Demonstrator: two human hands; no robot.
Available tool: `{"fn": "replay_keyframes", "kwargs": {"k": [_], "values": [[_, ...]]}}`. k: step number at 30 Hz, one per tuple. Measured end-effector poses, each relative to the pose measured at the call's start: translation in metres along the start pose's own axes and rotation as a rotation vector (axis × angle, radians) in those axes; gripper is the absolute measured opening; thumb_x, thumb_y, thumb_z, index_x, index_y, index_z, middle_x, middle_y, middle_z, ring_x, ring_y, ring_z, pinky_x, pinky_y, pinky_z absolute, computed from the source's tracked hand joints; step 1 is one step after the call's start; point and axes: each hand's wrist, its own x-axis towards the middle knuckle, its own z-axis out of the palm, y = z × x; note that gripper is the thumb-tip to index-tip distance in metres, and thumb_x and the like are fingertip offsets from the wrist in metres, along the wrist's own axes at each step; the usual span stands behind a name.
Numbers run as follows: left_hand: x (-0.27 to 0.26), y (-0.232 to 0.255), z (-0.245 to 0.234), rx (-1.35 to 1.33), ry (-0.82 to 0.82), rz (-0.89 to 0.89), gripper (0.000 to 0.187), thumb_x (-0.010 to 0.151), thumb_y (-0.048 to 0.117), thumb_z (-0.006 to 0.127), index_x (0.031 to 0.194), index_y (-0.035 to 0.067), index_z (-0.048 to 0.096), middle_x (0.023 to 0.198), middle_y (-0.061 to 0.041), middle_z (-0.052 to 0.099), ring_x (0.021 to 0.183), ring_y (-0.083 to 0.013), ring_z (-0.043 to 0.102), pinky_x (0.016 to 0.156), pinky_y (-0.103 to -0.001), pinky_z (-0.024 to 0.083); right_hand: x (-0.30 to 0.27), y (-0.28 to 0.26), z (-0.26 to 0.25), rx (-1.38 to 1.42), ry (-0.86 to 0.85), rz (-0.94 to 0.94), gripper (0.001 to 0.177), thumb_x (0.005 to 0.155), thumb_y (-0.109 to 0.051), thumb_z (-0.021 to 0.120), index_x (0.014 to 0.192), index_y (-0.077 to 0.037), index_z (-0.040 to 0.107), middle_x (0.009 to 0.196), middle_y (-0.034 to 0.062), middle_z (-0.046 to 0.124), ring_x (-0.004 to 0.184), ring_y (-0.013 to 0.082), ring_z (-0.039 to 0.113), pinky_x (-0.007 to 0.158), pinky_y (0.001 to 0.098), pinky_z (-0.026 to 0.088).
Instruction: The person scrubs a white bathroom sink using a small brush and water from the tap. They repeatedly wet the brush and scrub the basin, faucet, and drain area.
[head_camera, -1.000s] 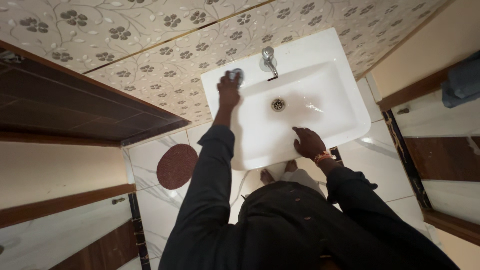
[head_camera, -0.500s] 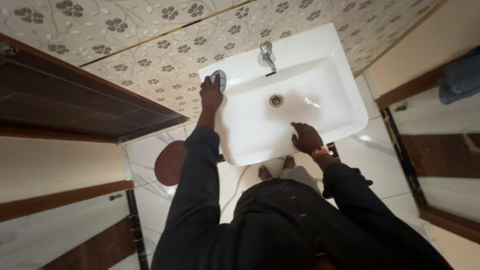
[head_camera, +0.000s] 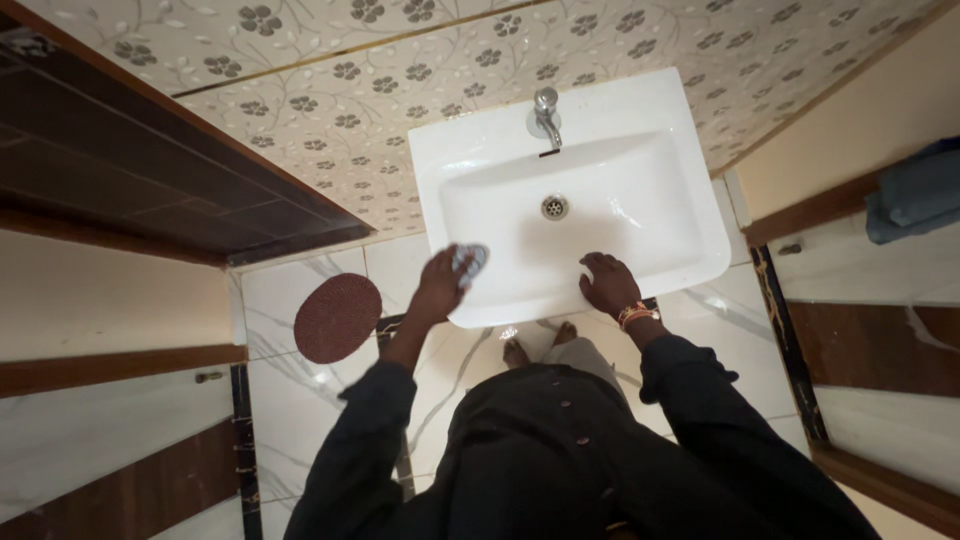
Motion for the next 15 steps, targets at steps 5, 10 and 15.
{"fn": "replay_keyframes", "kwargs": {"k": [5, 10, 15], "values": [[-0.036, 0.055, -0.029, -0.144, -0.126, -0.022, 0.072, 0.088, 0.023, 0.073, 0.154, 0.014, 0.045, 0.159, -0.024, 0.036, 0.143, -0.0448, 0.038, 0.118, -0.054, 0.032, 0.001, 0.005, 0.006, -0.004, -0.003, 0.004, 0.035, 0.090, -0.023, 0.063, 0.120, -0.005, 0.067, 0.127, 0.0137, 0.067, 0.116, 0.0339, 0.062, 0.101, 0.0458, 0.050], [-0.032, 0.071, -0.023, -0.206, -0.160, 0.035, 0.073, 0.089, 0.024, 0.073, 0.154, 0.012, 0.043, 0.159, -0.025, 0.037, 0.144, -0.0437, 0.038, 0.118, -0.052, 0.032, 0.003, 0.000, -0.002, 0.018, -0.046, 0.047, 0.037, 0.089, -0.023, 0.063, 0.121, -0.005, 0.067, 0.127, 0.0143, 0.067, 0.116, 0.0344, 0.062, 0.101, 0.0460, 0.049], [-0.005, 0.130, 0.005, -0.234, -0.099, 0.165, 0.078, 0.080, 0.027, 0.077, 0.151, 0.014, 0.047, 0.156, -0.027, 0.041, 0.142, -0.0442, 0.042, 0.115, -0.052, 0.035, 0.002, -0.005, -0.005, 0.015, 0.030, 0.025, 0.034, 0.091, -0.023, 0.063, 0.120, -0.005, 0.067, 0.124, 0.0135, 0.068, 0.115, 0.0336, 0.062, 0.100, 0.0464, 0.049]]}}
